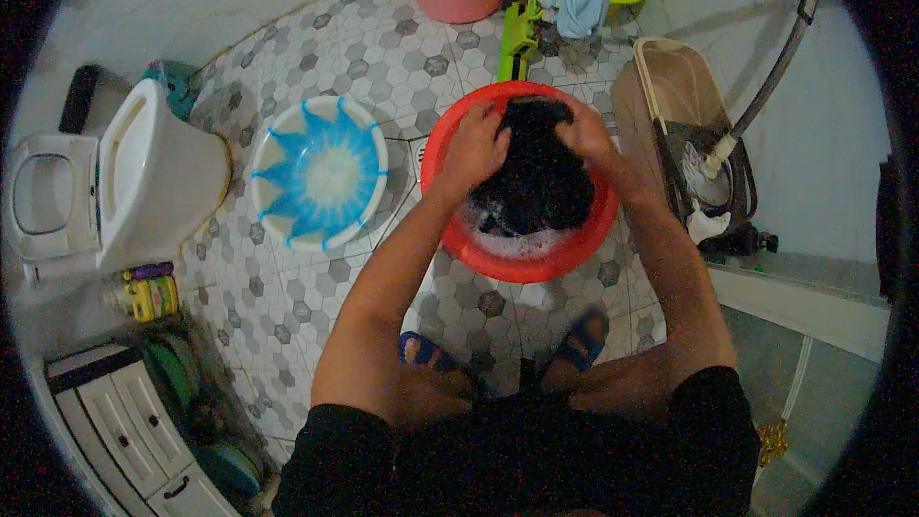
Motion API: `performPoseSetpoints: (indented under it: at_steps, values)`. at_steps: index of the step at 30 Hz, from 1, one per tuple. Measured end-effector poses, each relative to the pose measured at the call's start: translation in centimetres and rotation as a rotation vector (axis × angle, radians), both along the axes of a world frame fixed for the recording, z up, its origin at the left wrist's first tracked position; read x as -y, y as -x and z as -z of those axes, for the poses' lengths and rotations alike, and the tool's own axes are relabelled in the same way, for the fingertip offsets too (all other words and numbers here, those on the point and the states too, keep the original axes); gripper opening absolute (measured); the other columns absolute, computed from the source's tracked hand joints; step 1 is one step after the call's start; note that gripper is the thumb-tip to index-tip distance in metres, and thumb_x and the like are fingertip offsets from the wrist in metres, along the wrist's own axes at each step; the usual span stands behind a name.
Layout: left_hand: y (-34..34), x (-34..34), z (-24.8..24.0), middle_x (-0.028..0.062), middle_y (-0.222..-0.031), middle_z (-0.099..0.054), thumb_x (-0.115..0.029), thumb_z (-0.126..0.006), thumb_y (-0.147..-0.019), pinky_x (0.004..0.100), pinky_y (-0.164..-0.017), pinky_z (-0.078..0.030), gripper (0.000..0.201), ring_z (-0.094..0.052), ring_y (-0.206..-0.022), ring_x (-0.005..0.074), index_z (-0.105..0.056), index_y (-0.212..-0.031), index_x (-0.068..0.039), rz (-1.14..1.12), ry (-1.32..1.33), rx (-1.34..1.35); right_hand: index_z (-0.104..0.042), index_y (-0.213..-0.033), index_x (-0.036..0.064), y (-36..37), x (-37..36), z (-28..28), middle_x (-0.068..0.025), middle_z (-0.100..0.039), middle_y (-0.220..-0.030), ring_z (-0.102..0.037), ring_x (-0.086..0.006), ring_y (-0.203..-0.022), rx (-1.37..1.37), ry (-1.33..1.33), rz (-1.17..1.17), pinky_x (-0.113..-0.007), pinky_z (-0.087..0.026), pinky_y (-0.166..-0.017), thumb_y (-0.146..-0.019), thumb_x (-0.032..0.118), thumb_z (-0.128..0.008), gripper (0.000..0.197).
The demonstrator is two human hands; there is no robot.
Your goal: The person washes dark clothing in a red bucket by hand, adding detergent from a white container.
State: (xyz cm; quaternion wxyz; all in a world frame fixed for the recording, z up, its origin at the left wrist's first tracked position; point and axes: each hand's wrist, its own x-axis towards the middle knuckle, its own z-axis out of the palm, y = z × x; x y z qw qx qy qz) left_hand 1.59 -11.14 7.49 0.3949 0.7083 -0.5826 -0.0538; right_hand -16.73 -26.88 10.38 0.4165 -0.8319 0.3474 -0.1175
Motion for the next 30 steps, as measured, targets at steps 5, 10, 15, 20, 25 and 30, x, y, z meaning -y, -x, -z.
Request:
performPoseSetpoints:
  at_steps: [5, 10, 15, 20, 25, 30]
  values:
    - [2.1, 0.1, 4.7, 0.0254, -0.15, -0.034, -0.024, -0.064, -0.087, 0.0493, -0.106, -0.039, 0.048, -0.044, -0.127, 0.0459, -0.053, -0.125, 0.002, 0.101, -0.245, 0.046, -0.047, -0.139, 0.0029, 0.6, -2.4, 6.9, -0.0241, -0.043, -0.144, -0.045, -0.0445, -0.128, -0.287, 0.482, -0.178, -0.052, -0.038, -0.109, -0.079, 0.029, -0.068, 0.068]
    - [2.5, 0.8, 8.1, 0.0227, -0.153, -0.032, -0.029, -0.061, -0.089, 0.0469, -0.108, -0.037, 0.066, -0.041, -0.133, 0.0419, -0.038, -0.145, -0.003, 0.031, -0.295, 0.231, -0.051, -0.133, -0.0019, -0.4, -4.3, 11.4, -0.0252, -0.038, -0.147, -0.037, -0.0446, -0.134, -0.311, 0.513, -0.157, -0.057, -0.032, -0.11, -0.081, 0.031, -0.065, 0.063]
    - [3.3, 0.5, 9.4, 0.0227, -0.15, -0.036, -0.025, -0.058, -0.09, 0.0448, -0.111, -0.036, 0.063, -0.041, -0.134, 0.0405, -0.037, -0.146, -0.004, 0.06, -0.419, -0.044, -0.052, -0.127, -0.0078, -0.6, -4.7, 12.4, -0.0278, -0.04, -0.142, -0.039, -0.0465, -0.13, -0.429, 0.486, -0.236, -0.062, -0.035, -0.103, -0.084, 0.027, -0.059, 0.055]
    - [3.5, 0.8, 12.8, 0.0257, -0.149, -0.035, -0.018, -0.053, -0.09, 0.052, -0.116, -0.023, 0.058, -0.034, -0.138, 0.0441, -0.039, -0.145, -0.003, 0.072, -0.26, 0.026, -0.048, -0.132, -0.0052, -1.4, -5.0, 14.7, -0.0293, -0.042, -0.137, -0.041, -0.0466, -0.127, -0.151, 0.601, -0.002, -0.062, -0.035, -0.102, -0.088, 0.016, -0.052, 0.049]
    - [3.1, 1.4, 14.7, 0.0274, -0.15, -0.033, -0.018, -0.044, -0.093, 0.0559, -0.118, -0.014, 0.053, -0.027, -0.141, 0.045, -0.042, -0.143, -0.003, 0.049, -0.479, 0.228, -0.045, -0.136, -0.0027, -3.7, -5.6, 13.7, -0.0294, -0.042, -0.139, -0.04, -0.047, -0.129, -0.231, 0.378, 0.106, -0.059, -0.035, -0.105, -0.089, 0.012, -0.051, 0.049]
    - [4.1, 3.3, 9.7, 0.0245, -0.152, -0.032, -0.023, -0.044, -0.095, 0.0578, -0.114, -0.026, 0.046, -0.024, -0.142, 0.0455, -0.051, -0.138, -0.009, -0.053, -0.742, -0.049, -0.05, -0.132, -0.0018, -1.6, -3.6, 17.0, -0.0258, -0.043, -0.139, -0.044, -0.0451, -0.125, -0.324, 0.547, -0.018, -0.054, -0.041, -0.101, -0.092, 0.015, -0.05, 0.044]
